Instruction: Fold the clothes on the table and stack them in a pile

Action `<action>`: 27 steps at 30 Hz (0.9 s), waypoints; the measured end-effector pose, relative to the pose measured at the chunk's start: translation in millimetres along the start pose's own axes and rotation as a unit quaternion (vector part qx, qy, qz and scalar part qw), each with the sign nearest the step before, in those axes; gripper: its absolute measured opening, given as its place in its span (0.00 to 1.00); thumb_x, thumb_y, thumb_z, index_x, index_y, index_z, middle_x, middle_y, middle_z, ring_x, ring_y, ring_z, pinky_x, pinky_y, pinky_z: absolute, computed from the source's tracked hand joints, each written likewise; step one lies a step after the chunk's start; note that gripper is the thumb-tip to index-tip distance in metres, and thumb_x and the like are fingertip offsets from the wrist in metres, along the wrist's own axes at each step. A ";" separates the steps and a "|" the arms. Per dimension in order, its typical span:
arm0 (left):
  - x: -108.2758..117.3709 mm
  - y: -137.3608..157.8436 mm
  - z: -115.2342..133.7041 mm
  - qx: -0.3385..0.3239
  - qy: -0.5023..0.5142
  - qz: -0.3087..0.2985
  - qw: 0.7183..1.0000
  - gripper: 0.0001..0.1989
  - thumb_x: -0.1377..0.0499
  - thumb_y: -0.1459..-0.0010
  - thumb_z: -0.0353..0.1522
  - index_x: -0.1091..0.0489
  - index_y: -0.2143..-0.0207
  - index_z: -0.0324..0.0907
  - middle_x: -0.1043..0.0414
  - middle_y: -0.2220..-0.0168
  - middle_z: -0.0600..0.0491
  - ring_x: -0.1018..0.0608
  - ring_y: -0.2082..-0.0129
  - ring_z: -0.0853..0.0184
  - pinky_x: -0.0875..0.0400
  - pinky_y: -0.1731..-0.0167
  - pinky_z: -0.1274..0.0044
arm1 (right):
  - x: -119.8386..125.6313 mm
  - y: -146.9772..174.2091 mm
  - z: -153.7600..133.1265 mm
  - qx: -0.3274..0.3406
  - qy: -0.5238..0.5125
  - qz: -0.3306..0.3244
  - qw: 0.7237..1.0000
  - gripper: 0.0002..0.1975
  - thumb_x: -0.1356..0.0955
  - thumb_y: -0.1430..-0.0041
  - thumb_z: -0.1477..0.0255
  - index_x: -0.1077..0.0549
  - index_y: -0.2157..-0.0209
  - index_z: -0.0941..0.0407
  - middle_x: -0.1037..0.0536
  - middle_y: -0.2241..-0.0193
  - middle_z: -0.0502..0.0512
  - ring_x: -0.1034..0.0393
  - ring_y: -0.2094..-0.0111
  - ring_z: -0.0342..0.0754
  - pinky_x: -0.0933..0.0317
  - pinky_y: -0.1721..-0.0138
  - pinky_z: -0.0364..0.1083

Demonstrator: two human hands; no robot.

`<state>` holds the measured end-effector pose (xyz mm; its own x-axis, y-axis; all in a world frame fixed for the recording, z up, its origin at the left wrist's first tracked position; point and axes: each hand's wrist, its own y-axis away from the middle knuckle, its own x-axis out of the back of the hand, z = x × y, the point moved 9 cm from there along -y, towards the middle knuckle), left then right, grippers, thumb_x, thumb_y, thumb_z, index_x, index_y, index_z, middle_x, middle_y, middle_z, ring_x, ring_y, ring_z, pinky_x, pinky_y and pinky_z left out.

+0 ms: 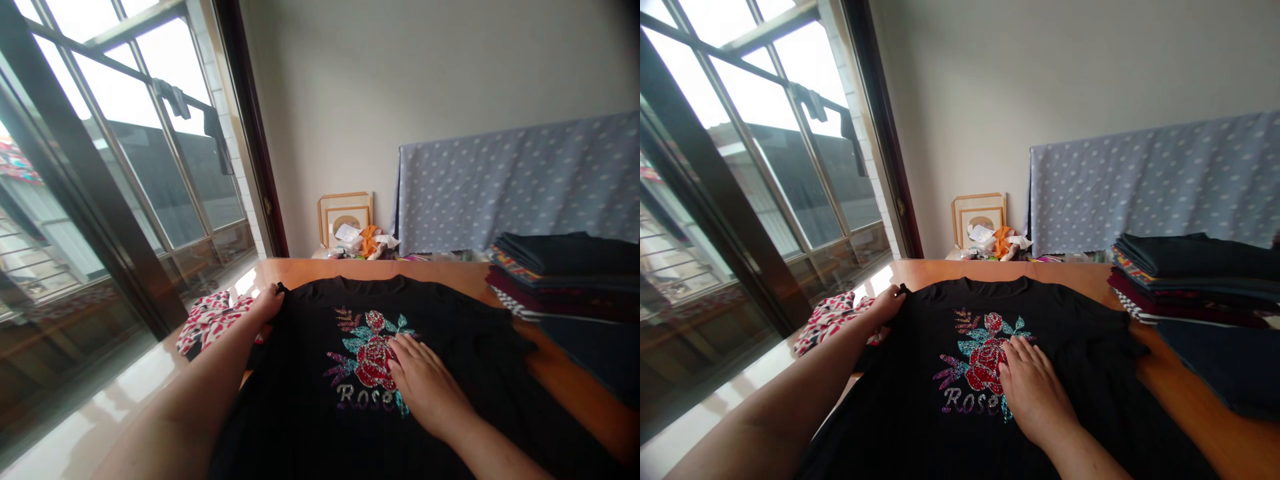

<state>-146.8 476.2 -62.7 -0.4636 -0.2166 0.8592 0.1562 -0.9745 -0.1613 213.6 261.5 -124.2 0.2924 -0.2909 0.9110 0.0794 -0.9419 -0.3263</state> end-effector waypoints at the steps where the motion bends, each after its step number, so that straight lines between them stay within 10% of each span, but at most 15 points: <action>1: 0.8 1.5 1.3 0.000 -0.012 0.002 1.000 0.08 0.41 0.41 0.35 0.29 0.61 0.41 0.23 0.68 0.48 0.22 0.65 0.60 0.33 0.66 0.74 | 0.5 -0.1 -0.2 0.000 0.000 -0.001 1.000 0.27 0.44 0.32 0.62 0.32 0.38 0.57 0.33 0.37 0.61 0.44 0.34 0.55 0.53 0.33 0.58; 6: 9.5 20.4 25.0 -0.036 -0.053 0.021 0.998 0.13 0.44 0.39 0.39 0.28 0.55 0.46 0.21 0.61 0.48 0.21 0.58 0.56 0.32 0.62 0.72 | 1.7 -0.7 -1.3 0.007 -0.002 -0.010 1.000 0.26 0.44 0.31 0.63 0.32 0.38 0.59 0.34 0.37 0.62 0.44 0.34 0.56 0.51 0.34 0.58; 12: -25.9 68.7 89.1 -0.267 -0.064 -0.104 0.956 0.23 0.42 0.43 0.52 0.26 0.51 0.51 0.21 0.64 0.52 0.20 0.64 0.60 0.31 0.66 0.75 | 1.3 -0.8 -1.2 0.007 0.005 -0.015 1.000 0.27 0.44 0.31 0.64 0.33 0.38 0.59 0.34 0.36 0.62 0.44 0.34 0.57 0.51 0.34 0.59; 17: -30.1 50.9 75.8 -0.183 0.056 -0.126 0.973 0.23 0.54 0.35 0.47 0.28 0.54 0.41 0.22 0.67 0.50 0.23 0.76 0.68 0.32 0.75 0.78 | 0.4 -1.2 -0.4 0.004 -0.004 -0.022 1.000 0.27 0.44 0.31 0.63 0.34 0.37 0.58 0.35 0.36 0.63 0.45 0.33 0.56 0.53 0.33 0.58; 27: -47.8 45.8 72.9 -0.230 -0.022 -0.142 0.962 0.10 0.41 0.47 0.32 0.22 0.63 0.46 0.20 0.63 0.53 0.20 0.62 0.62 0.30 0.61 0.76 | 3.0 -2.1 -1.8 -0.002 -0.006 -0.032 0.999 0.27 0.44 0.31 0.63 0.33 0.37 0.59 0.35 0.36 0.62 0.46 0.33 0.56 0.54 0.33 0.58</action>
<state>-53.9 446.3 -75.7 -0.3914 0.0561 0.9185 -0.3798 -0.9190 -0.1057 212.6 262.3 -120.3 0.2979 -0.2290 0.9267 0.0936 -0.9591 -0.2671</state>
